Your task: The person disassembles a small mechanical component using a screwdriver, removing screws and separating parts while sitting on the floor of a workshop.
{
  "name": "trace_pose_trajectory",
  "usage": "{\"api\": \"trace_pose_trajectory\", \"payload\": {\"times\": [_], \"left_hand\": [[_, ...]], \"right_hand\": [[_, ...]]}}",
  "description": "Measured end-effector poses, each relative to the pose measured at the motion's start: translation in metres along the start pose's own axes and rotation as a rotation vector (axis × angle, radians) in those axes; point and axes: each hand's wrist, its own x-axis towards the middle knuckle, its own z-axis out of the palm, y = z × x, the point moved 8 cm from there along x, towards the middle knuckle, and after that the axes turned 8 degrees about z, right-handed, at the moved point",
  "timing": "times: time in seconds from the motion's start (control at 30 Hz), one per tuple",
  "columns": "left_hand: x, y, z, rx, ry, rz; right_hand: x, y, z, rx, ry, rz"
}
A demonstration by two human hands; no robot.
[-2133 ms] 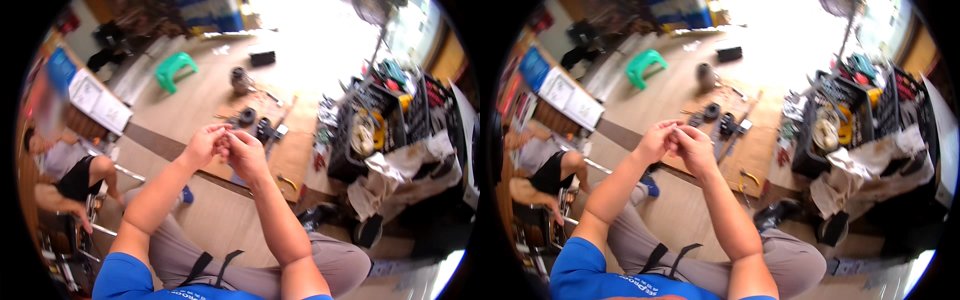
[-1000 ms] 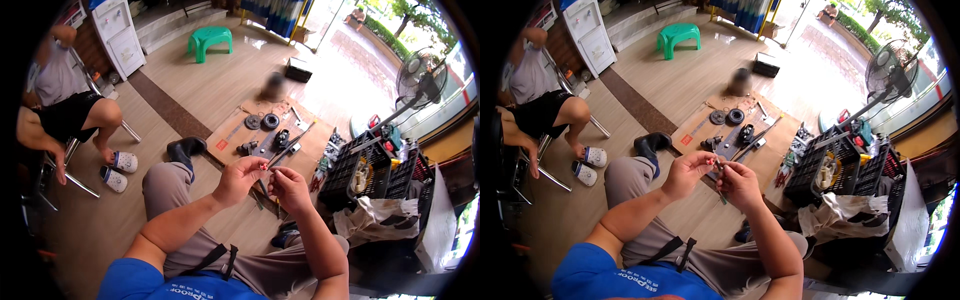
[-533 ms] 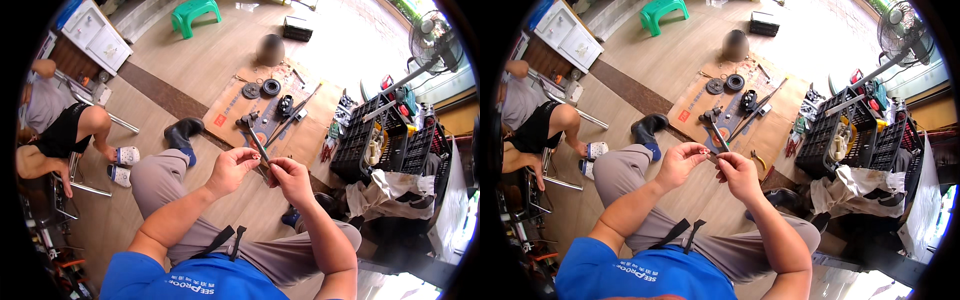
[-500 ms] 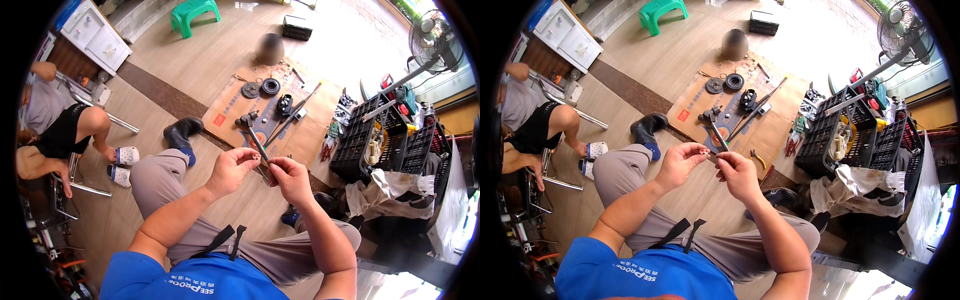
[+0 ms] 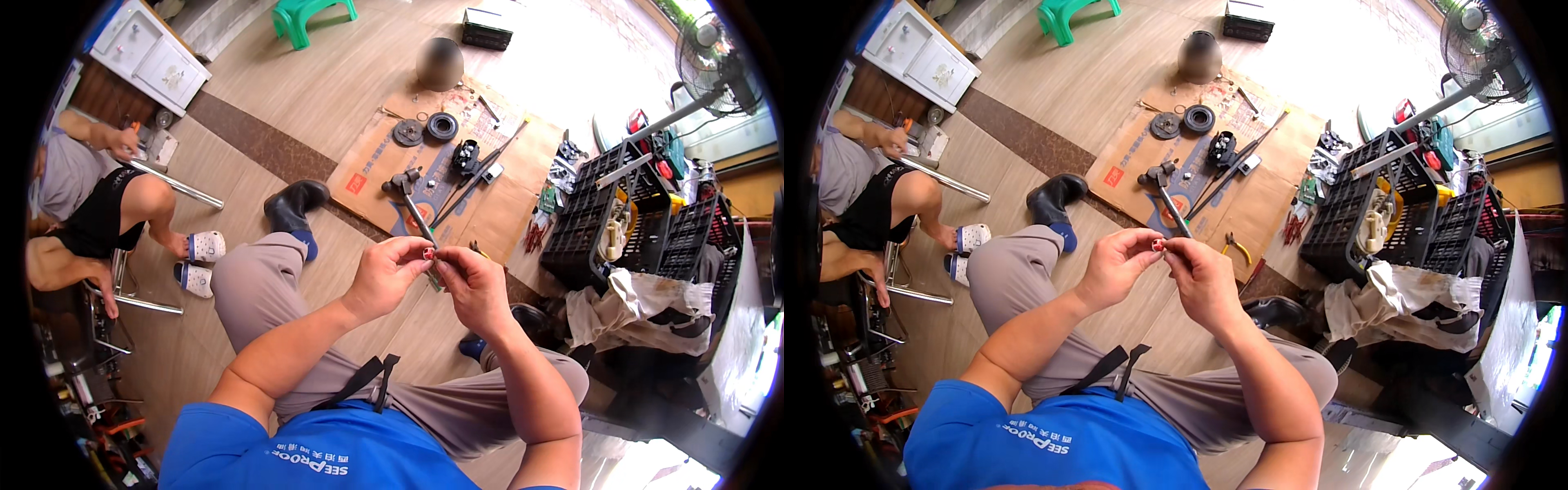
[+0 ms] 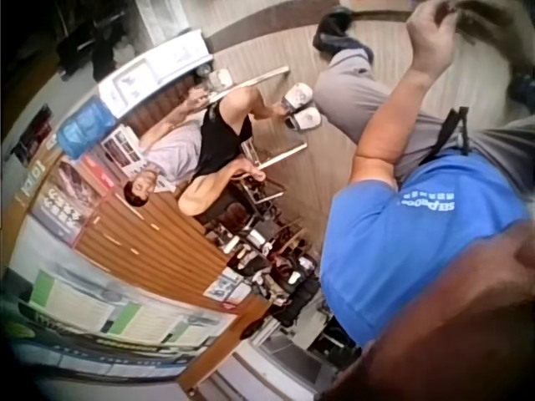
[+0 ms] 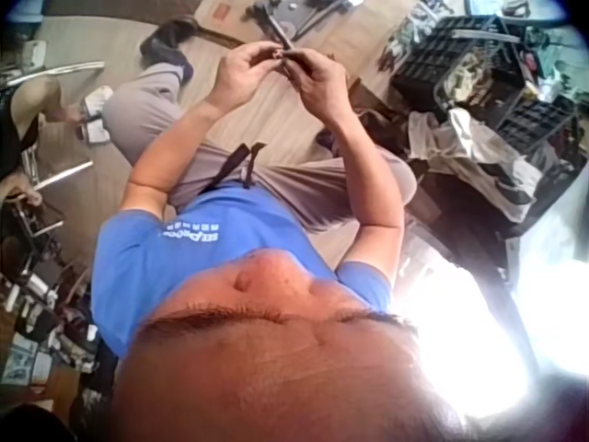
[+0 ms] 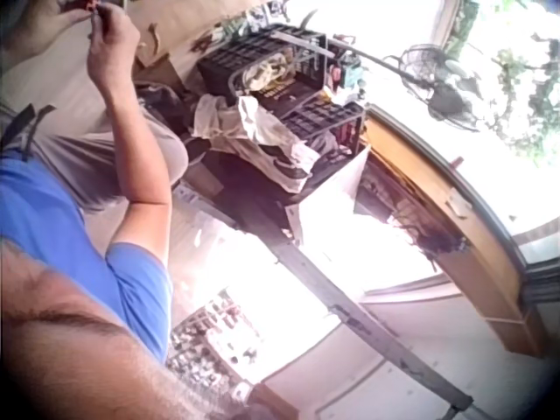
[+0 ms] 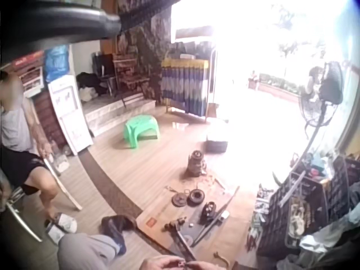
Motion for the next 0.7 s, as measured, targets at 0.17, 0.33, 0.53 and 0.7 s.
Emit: {"api": "trace_pose_trajectory", "payload": {"times": [0.17, 0.33, 0.53, 0.7], "left_hand": [[-0.003, -0.005, 0.003, -0.134, -0.014, -0.085], [-0.005, -0.010, 0.002, -0.224, -0.024, -0.129], [-0.006, -0.010, 0.000, -0.248, -0.041, -0.113], [-0.006, -0.006, 0.000, -0.238, -0.048, -0.108]], "right_hand": [[-0.002, -0.001, 0.000, -0.041, 0.006, -0.001], [-0.002, -0.003, 0.000, -0.081, 0.018, -0.017], [-0.003, -0.010, -0.001, -0.109, 0.048, -0.061], [-0.004, -0.015, -0.001, -0.148, 0.075, -0.145]]}}
